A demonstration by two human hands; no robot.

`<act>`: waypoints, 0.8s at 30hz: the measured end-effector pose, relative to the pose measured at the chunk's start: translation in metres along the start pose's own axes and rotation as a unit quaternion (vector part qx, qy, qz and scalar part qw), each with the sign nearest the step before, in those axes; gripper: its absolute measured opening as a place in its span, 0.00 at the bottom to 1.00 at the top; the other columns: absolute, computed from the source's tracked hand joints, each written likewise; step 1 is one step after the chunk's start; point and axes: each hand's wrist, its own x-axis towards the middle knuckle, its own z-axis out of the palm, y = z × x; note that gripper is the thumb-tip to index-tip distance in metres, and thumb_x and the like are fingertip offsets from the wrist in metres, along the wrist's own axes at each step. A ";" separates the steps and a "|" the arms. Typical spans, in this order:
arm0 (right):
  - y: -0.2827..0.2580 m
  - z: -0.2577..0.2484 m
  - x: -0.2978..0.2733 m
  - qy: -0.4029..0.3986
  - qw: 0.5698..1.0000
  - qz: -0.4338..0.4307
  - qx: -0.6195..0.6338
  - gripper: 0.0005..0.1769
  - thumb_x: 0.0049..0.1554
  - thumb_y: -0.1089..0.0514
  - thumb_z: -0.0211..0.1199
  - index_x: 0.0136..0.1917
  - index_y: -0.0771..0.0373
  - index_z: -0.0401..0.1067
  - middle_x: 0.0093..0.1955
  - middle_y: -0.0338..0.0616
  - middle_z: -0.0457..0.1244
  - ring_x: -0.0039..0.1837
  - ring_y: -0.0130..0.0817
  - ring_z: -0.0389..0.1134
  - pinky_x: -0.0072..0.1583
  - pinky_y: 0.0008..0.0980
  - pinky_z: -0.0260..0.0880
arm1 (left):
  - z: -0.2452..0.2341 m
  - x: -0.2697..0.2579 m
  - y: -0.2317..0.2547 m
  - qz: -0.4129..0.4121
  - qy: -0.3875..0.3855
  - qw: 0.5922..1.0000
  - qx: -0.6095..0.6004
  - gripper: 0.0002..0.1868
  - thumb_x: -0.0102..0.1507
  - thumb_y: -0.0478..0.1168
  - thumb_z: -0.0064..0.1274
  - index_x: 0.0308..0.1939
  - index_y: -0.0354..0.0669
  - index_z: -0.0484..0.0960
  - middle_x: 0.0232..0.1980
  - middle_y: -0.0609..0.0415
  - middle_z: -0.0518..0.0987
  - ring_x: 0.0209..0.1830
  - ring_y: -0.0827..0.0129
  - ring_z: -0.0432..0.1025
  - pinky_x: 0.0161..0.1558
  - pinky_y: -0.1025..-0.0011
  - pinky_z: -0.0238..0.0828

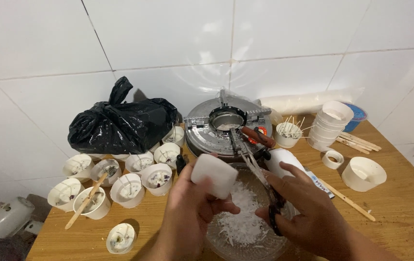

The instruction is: Shaving a block of wax with scissors into a bowl and then spooning the shavings into a small metal container.

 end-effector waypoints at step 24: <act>0.020 -0.005 -0.005 -0.009 0.993 0.118 0.022 0.39 0.44 0.62 0.71 0.70 0.49 0.72 0.68 0.40 0.68 0.80 0.45 0.56 0.77 0.42 0.52 | 0.012 -0.008 0.005 0.151 0.028 0.978 0.140 0.30 0.51 0.16 0.61 0.56 0.35 0.80 0.57 0.41 0.87 0.54 0.60 0.81 0.53 0.70 0.77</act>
